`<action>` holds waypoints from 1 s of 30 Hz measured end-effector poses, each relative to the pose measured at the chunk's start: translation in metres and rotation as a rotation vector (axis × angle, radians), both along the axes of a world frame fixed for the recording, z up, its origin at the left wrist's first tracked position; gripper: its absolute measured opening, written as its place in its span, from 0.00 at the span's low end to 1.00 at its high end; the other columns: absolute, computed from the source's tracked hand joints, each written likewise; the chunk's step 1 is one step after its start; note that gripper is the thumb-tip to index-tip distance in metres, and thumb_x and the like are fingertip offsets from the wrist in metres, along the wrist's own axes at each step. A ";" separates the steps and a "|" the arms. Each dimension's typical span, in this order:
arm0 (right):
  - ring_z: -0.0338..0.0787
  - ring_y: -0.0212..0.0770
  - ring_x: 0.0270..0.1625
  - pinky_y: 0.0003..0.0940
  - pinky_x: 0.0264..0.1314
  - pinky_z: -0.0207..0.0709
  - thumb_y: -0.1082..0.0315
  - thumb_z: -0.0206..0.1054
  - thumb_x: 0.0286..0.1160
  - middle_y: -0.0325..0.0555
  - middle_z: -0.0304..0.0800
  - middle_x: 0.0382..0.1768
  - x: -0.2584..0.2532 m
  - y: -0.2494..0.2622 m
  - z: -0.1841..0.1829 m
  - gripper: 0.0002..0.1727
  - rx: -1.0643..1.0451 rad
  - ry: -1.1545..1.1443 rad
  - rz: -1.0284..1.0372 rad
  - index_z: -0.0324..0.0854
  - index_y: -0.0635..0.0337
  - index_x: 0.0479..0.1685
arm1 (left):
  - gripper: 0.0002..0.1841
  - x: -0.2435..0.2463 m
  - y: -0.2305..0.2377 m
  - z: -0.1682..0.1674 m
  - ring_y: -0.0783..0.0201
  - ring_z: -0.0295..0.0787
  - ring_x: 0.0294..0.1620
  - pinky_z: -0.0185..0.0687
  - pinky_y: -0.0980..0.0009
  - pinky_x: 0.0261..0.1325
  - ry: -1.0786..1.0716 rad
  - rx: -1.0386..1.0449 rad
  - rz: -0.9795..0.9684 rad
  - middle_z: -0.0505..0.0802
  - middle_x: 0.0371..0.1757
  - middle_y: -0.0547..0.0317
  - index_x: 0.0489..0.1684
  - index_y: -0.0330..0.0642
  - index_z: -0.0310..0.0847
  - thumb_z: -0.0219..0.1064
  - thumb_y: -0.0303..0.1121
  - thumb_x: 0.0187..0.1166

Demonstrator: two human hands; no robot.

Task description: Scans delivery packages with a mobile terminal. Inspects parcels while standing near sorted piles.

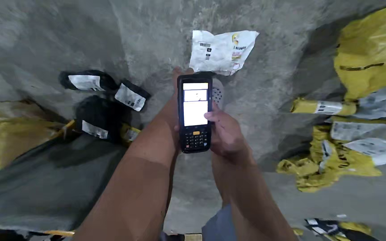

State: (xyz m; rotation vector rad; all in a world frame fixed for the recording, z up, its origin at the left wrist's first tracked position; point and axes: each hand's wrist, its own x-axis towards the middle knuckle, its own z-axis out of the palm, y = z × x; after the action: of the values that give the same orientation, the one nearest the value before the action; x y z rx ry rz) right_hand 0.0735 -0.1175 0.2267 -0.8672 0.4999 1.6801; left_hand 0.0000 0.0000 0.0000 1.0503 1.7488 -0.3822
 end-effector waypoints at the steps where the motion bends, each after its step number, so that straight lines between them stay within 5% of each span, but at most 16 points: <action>1: 0.90 0.52 0.61 0.51 0.58 0.88 0.53 0.51 0.82 0.56 0.85 0.64 0.001 0.000 -0.002 0.35 -0.010 -0.016 0.010 0.51 0.43 0.90 | 0.37 0.014 0.009 0.003 0.44 0.84 0.70 0.80 0.48 0.72 -0.020 -0.025 0.021 0.86 0.71 0.37 0.84 0.38 0.66 0.75 0.43 0.75; 5: 0.92 0.59 0.58 0.58 0.55 0.90 0.31 0.48 0.83 0.63 0.88 0.61 0.000 -0.001 -0.003 0.40 -0.045 -0.027 -0.132 0.70 0.55 0.79 | 0.32 0.046 0.032 0.013 0.47 0.81 0.74 0.75 0.47 0.76 -0.183 -0.211 -0.220 0.85 0.73 0.40 0.82 0.40 0.70 0.71 0.43 0.80; 8: 0.91 0.59 0.61 0.56 0.59 0.89 0.30 0.47 0.83 0.62 0.87 0.62 -0.002 -0.001 -0.001 0.40 -0.023 0.006 -0.195 0.71 0.52 0.78 | 0.26 0.050 0.039 -0.001 0.48 0.85 0.70 0.76 0.47 0.75 -0.182 -0.250 -0.488 0.89 0.67 0.41 0.73 0.36 0.78 0.70 0.40 0.79; 15: 0.93 0.59 0.53 0.51 0.51 0.90 0.28 0.48 0.80 0.65 0.86 0.60 -0.024 0.008 -0.004 0.40 -0.054 0.304 -0.361 0.72 0.49 0.76 | 0.27 0.025 0.065 0.031 0.55 0.90 0.58 0.87 0.56 0.61 -0.293 0.064 -0.228 0.89 0.63 0.43 0.80 0.39 0.73 0.64 0.25 0.77; 17: 0.93 0.58 0.53 0.50 0.51 0.90 0.29 0.39 0.83 0.65 0.86 0.62 -0.035 0.010 -0.004 0.40 -0.113 0.409 -0.369 0.73 0.49 0.75 | 0.25 0.010 0.087 0.041 0.56 0.92 0.56 0.89 0.56 0.59 -0.281 0.182 -0.314 0.90 0.62 0.43 0.77 0.38 0.76 0.59 0.24 0.78; 20: 0.92 0.59 0.52 0.49 0.51 0.89 0.31 0.33 0.85 0.67 0.85 0.61 -0.046 0.017 -0.002 0.41 -0.150 0.524 -0.350 0.73 0.53 0.73 | 0.16 -0.012 0.118 0.044 0.63 0.93 0.48 0.91 0.61 0.53 -0.284 0.307 -0.369 0.94 0.51 0.49 0.60 0.36 0.85 0.59 0.22 0.77; 24: 0.91 0.58 0.55 0.49 0.56 0.87 0.31 0.34 0.85 0.66 0.84 0.63 -0.055 0.021 -0.001 0.41 -0.034 0.468 -0.290 0.71 0.54 0.75 | 0.12 -0.029 0.149 0.050 0.66 0.92 0.48 0.90 0.63 0.55 -0.307 0.333 -0.372 0.93 0.47 0.52 0.51 0.34 0.87 0.60 0.22 0.75; 27: 0.93 0.52 0.52 0.45 0.54 0.88 0.44 0.52 0.79 0.63 0.87 0.58 -0.056 0.022 -0.004 0.29 0.015 0.320 -0.213 0.76 0.57 0.67 | 0.08 -0.034 0.156 0.049 0.68 0.87 0.38 0.86 0.66 0.45 -0.334 0.346 -0.238 0.90 0.38 0.56 0.43 0.36 0.85 0.59 0.23 0.76; 30: 0.94 0.52 0.50 0.44 0.53 0.89 0.58 0.61 0.70 0.62 0.88 0.57 -0.053 0.021 -0.003 0.26 0.036 0.233 -0.159 0.71 0.58 0.68 | 0.14 -0.032 0.149 0.063 0.66 0.86 0.44 0.85 0.65 0.50 -0.467 0.361 -0.031 0.89 0.45 0.53 0.54 0.33 0.83 0.53 0.24 0.78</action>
State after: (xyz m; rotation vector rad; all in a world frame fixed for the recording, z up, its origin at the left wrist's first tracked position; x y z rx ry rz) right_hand 0.0200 -0.0962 0.2234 -0.5922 0.6772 1.6462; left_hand -0.0320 0.1489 0.0625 1.3009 1.4035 0.1637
